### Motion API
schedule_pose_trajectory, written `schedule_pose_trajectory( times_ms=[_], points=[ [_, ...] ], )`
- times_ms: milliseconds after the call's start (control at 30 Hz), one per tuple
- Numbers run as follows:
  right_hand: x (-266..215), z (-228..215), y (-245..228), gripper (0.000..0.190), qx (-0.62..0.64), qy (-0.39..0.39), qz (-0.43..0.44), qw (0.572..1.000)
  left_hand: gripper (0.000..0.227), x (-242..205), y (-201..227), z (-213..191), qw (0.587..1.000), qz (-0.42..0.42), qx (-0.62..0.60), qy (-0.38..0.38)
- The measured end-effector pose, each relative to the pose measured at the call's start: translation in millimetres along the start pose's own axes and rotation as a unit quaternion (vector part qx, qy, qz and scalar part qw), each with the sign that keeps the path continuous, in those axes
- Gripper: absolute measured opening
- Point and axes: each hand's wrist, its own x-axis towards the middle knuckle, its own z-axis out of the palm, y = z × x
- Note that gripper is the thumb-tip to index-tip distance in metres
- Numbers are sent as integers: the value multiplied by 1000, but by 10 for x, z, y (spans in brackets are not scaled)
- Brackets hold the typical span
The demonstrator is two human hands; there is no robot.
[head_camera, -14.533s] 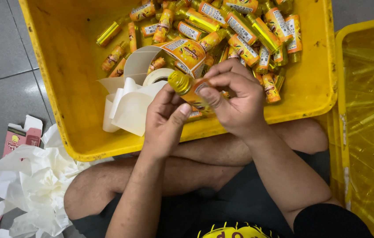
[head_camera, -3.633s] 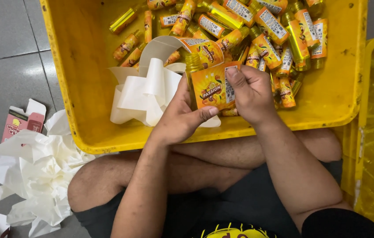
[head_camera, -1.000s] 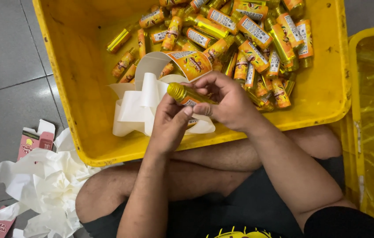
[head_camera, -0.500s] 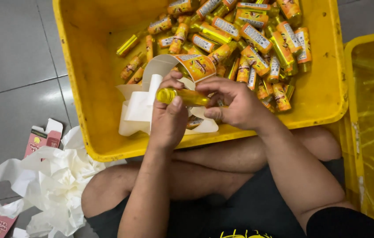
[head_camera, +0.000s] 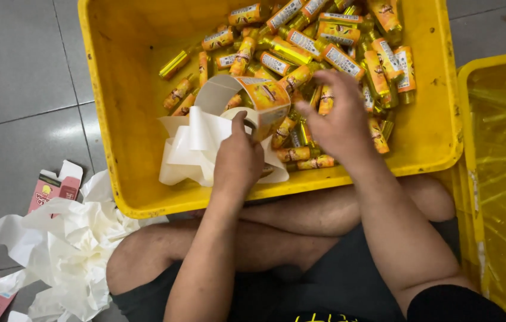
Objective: Manually applying adhesive labels to small yellow plastic bottles.
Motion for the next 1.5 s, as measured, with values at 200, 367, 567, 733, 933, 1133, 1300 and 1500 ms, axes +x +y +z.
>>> schedule_pose_trajectory(
  times_ms=[200,367,567,733,933,1133,1300,1500],
  points=[
    [43,305,318,76,303,-181,52,934,37,76,-272,166,923,84,-373,32],
    [27,336,495,61,335,-94,2,938,42,51,-134,297,885,175,-430,41],
    [35,307,301,41,156,4,-107,982,18,-19,-68,147,912,210,-329,126],
    [-9,269,208,35,-27,22,-239,970,12,-72,-27,63,906,310,-246,152],
    [2,315,272,27,-38,-30,-269,962,10,-107,-16,13,897,375,-181,147],
    [55,276,219,25,132,-83,-257,954,23,-97,-18,-141,909,372,-165,94],
    [19,327,752,23,260,-73,-62,961,25,-167,-45,-295,927,343,-134,76],
    [-62,-7,304,23,340,282,77,894,83,-157,-473,-361,907,189,105,361]
  ],
)
